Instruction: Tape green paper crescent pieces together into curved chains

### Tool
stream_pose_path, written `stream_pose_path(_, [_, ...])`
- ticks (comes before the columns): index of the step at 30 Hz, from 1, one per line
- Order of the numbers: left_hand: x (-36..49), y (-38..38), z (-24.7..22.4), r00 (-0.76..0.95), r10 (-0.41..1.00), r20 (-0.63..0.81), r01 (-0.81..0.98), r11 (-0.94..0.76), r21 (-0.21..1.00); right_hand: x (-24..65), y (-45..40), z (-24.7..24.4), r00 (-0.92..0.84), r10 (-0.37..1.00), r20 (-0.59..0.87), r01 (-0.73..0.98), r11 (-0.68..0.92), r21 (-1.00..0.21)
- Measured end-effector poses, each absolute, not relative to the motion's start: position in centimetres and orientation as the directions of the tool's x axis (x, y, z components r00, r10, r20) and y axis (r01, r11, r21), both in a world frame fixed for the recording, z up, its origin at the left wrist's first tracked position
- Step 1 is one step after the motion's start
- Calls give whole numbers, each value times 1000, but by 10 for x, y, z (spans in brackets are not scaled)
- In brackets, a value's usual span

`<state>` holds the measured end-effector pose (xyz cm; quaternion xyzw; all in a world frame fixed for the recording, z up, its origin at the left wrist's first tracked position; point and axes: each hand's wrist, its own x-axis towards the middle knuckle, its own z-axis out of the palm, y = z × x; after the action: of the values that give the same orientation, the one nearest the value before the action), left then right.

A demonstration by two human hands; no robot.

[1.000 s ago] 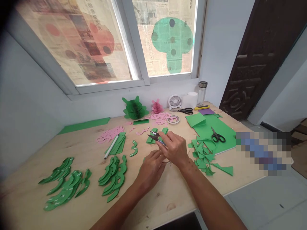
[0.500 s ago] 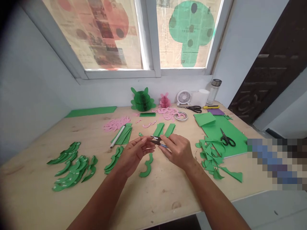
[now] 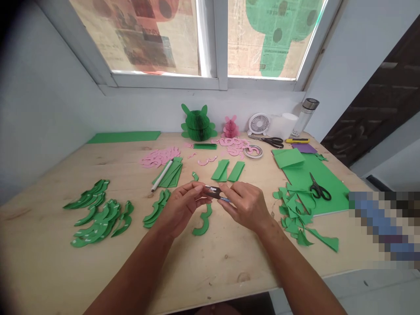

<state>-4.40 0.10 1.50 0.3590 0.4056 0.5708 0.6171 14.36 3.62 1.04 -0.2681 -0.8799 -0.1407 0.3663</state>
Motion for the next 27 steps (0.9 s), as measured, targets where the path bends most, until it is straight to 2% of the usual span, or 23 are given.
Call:
stream_pose_path(15, [-47,0,9,-39,999,-38,-315,24,949,141,33,13,-609,382,695,550,835,24])
stream_pose_path(27, [-46,2,9,-151,986,64,-89,-78,993,142,33,12,-639,403,656,529,848,-6])
